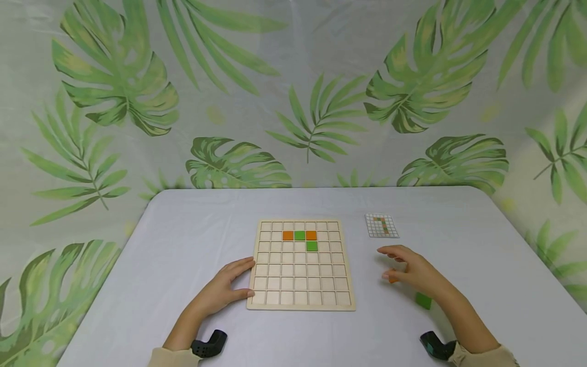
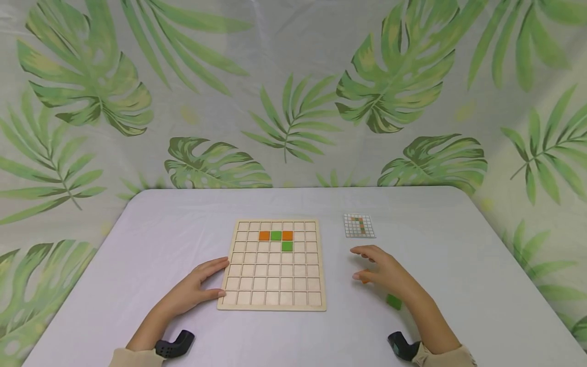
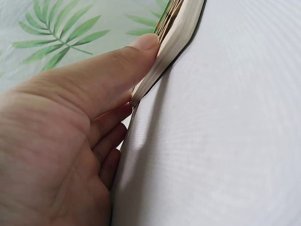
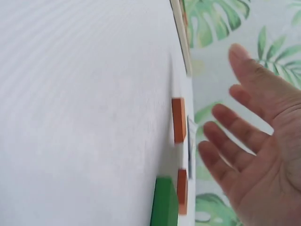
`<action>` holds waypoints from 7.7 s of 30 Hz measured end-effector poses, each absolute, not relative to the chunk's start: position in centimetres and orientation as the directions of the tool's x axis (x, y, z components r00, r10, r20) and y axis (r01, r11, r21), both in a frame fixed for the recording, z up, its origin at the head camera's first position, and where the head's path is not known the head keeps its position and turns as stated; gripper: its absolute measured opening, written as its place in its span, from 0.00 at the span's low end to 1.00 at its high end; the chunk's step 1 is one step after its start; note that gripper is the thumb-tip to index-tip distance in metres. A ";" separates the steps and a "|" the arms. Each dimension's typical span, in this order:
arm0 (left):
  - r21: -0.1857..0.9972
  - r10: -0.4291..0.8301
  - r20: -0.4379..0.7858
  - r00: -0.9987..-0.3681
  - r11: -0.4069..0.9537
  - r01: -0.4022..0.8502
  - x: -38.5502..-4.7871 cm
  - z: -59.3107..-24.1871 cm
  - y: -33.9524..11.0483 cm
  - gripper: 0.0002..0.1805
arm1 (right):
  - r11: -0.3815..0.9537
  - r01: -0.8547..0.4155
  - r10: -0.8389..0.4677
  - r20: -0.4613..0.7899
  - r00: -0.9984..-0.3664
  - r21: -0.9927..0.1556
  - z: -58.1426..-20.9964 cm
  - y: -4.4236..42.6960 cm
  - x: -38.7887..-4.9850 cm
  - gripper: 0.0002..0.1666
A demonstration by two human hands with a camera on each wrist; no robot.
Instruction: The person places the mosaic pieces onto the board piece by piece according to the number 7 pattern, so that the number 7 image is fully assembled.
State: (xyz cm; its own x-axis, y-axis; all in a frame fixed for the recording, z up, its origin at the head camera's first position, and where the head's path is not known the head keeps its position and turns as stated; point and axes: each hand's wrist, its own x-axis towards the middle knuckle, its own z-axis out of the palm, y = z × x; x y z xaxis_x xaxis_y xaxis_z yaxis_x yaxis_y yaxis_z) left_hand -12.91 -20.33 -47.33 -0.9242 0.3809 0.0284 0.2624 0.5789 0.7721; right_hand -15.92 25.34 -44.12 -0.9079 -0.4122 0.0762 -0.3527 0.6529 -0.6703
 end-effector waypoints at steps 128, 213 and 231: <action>0.768 0.381 0.026 -0.924 0.585 0.263 -12.8 -47.2 -20.2 0.40 | 0.750 -0.415 -0.278 0.323 -0.904 -0.515 -46.3 29.7 -8.9 0.20; 0.748 0.390 0.058 -0.919 0.593 0.298 -13.1 -47.6 -20.4 0.40 | 0.689 -0.472 -0.342 0.328 -0.881 -0.550 -43.3 22.8 -14.1 0.36; 0.753 0.393 0.058 -0.918 0.586 0.298 -13.1 -47.6 -20.3 0.40 | 0.797 -0.290 -0.195 0.229 -0.954 -0.530 -46.7 29.9 -13.6 0.26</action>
